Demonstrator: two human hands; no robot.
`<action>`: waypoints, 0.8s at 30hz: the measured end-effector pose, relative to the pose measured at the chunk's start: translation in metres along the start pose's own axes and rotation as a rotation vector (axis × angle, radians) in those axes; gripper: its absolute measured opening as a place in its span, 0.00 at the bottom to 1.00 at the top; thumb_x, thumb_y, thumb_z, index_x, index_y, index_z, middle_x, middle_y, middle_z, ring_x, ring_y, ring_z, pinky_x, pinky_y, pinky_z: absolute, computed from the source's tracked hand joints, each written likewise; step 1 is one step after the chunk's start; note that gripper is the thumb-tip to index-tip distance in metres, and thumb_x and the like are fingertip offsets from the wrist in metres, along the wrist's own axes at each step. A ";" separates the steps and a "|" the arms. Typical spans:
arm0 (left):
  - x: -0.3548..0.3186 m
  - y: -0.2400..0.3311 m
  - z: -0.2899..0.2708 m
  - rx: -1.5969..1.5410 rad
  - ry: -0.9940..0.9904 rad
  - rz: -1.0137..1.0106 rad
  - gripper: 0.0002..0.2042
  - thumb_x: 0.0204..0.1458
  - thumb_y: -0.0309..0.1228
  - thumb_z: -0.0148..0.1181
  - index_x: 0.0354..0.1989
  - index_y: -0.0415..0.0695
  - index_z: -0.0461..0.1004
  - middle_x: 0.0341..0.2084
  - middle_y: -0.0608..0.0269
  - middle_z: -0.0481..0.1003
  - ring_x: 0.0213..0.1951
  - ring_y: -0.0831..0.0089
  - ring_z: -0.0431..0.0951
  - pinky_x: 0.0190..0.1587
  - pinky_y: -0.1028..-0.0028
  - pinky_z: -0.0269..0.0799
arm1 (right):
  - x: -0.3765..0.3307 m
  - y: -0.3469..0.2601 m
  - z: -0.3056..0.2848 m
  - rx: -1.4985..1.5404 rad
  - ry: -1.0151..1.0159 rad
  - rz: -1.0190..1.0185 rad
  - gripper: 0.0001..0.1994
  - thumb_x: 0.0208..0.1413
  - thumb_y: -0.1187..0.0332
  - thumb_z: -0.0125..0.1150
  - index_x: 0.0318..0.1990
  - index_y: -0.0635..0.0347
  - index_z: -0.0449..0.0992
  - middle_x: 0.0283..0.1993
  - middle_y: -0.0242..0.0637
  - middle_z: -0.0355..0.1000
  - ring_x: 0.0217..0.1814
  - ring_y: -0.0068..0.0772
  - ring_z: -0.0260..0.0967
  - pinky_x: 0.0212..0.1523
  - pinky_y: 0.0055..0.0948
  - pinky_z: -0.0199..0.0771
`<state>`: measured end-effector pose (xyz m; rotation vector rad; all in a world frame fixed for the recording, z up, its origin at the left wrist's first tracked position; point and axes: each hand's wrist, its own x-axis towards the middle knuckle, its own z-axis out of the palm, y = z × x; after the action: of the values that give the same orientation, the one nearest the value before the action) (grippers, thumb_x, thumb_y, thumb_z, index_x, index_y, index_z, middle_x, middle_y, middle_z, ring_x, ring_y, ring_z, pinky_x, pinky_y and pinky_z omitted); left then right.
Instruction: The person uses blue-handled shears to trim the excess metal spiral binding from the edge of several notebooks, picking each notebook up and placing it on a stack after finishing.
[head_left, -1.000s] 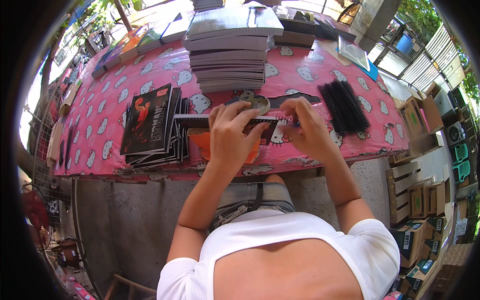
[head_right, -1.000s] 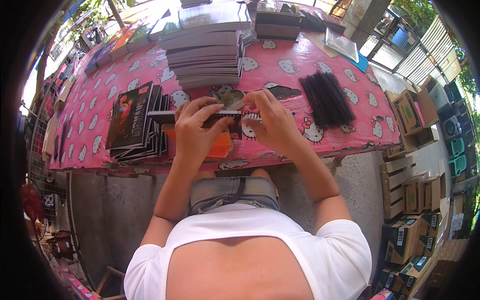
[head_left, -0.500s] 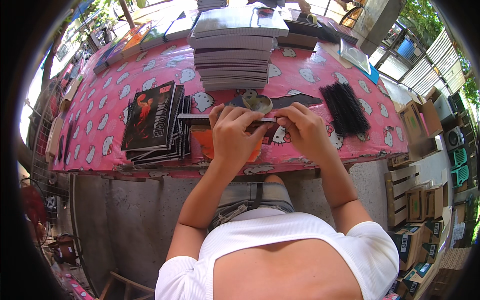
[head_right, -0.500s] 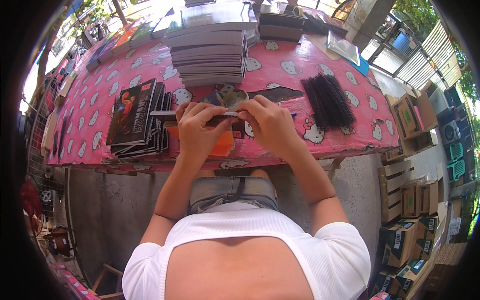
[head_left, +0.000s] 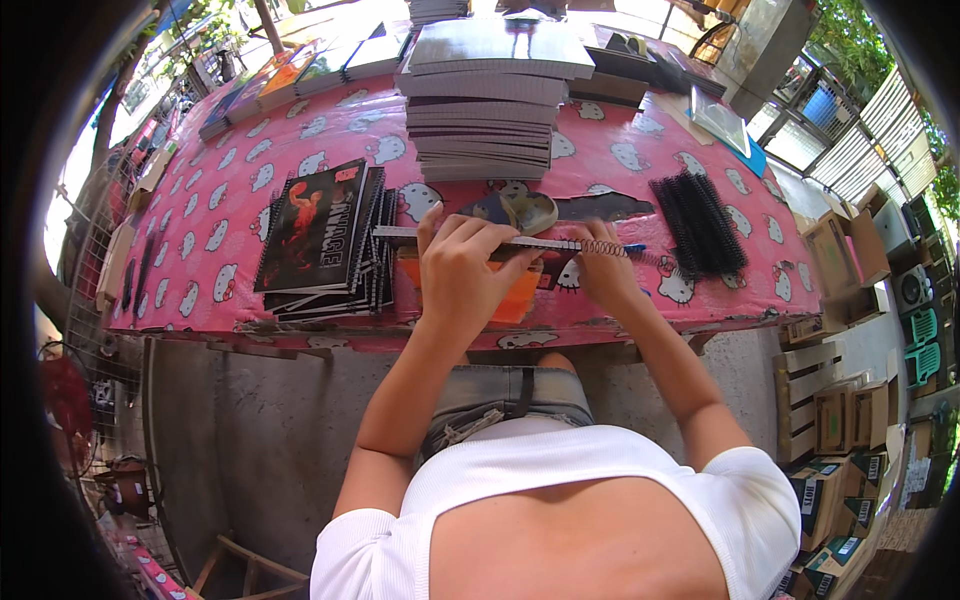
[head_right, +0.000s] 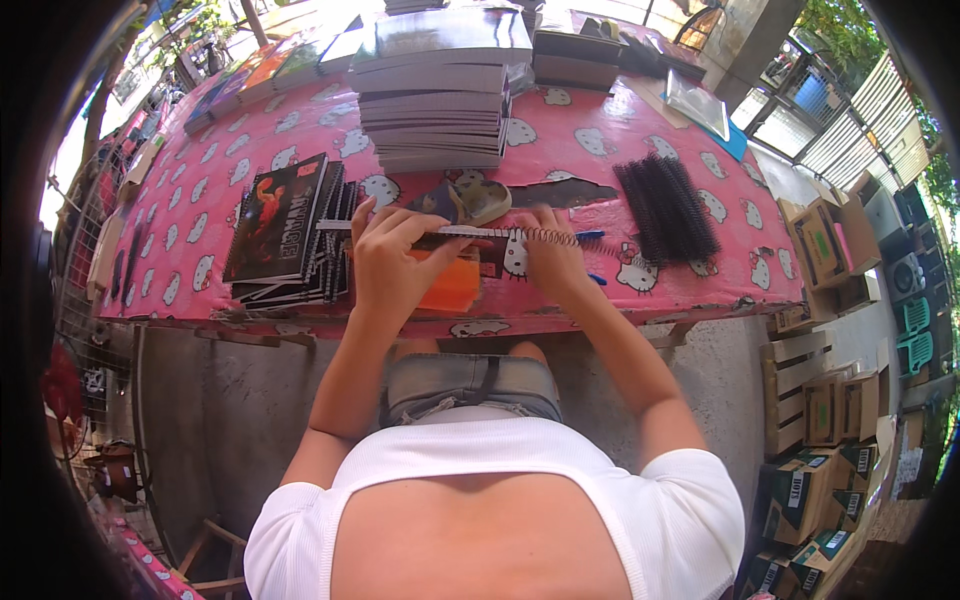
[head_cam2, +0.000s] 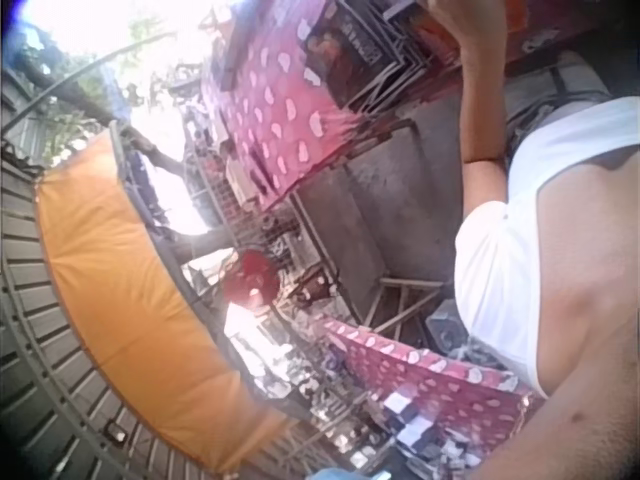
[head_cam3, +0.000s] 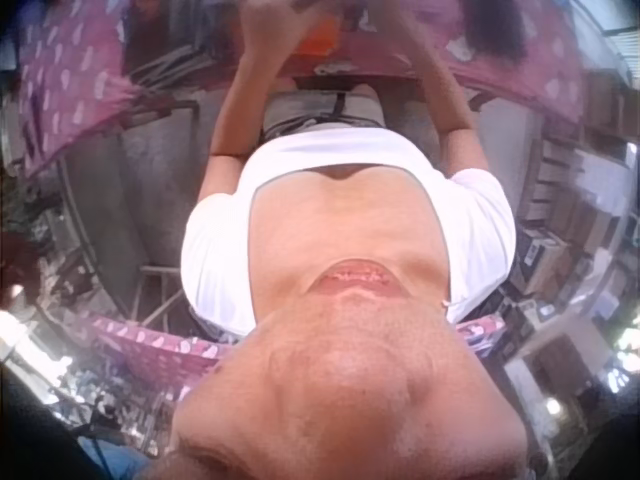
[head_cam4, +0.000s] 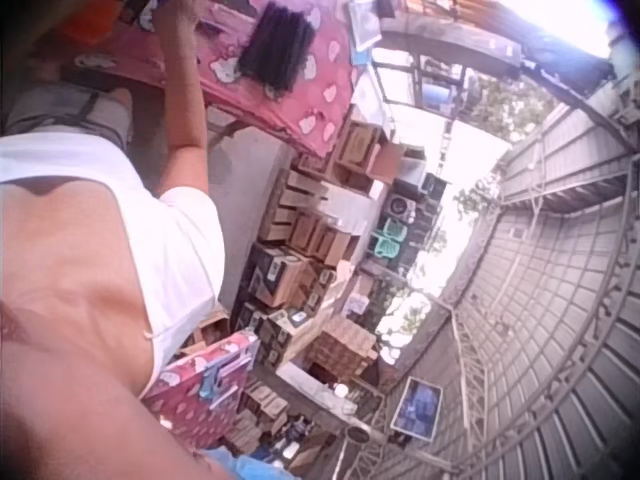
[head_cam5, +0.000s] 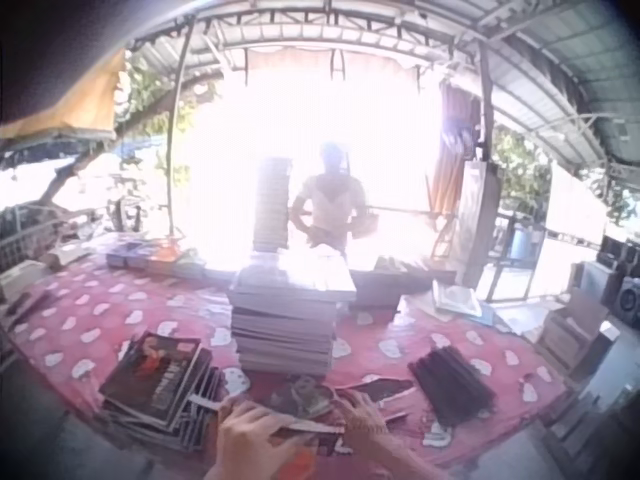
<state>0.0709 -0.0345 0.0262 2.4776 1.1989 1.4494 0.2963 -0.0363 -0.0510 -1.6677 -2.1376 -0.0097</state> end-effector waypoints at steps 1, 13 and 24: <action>-0.001 -0.002 0.001 -0.011 0.011 -0.008 0.12 0.34 0.37 0.71 0.26 0.46 0.79 0.27 0.66 0.77 0.34 0.67 0.74 0.54 0.63 0.58 | 0.022 0.001 0.009 0.026 0.297 -0.186 0.21 0.43 0.74 0.59 0.49 0.58 0.68 0.44 0.47 0.69 0.48 0.49 0.68 0.48 0.44 0.67; 0.003 -0.003 0.010 -0.081 0.117 -0.040 0.14 0.30 0.38 0.73 0.22 0.46 0.76 0.21 0.66 0.75 0.31 0.64 0.73 0.48 0.67 0.58 | 0.062 0.009 -0.056 0.599 0.009 -0.086 0.15 0.43 0.74 0.63 0.41 0.62 0.73 0.33 0.36 0.74 0.35 0.35 0.73 0.37 0.34 0.74; 0.005 -0.012 0.000 -0.211 0.054 -0.162 0.16 0.29 0.37 0.75 0.26 0.45 0.77 0.35 0.61 0.77 0.40 0.63 0.76 0.52 0.64 0.60 | 0.058 -0.011 -0.088 1.534 -0.169 0.123 0.23 0.34 0.81 0.67 0.45 0.65 0.73 0.41 0.35 0.74 0.44 0.21 0.69 0.45 0.25 0.72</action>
<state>0.0649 -0.0228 0.0259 2.1656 1.1578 1.5203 0.3039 -0.0088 0.0510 -0.7825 -1.2910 1.4177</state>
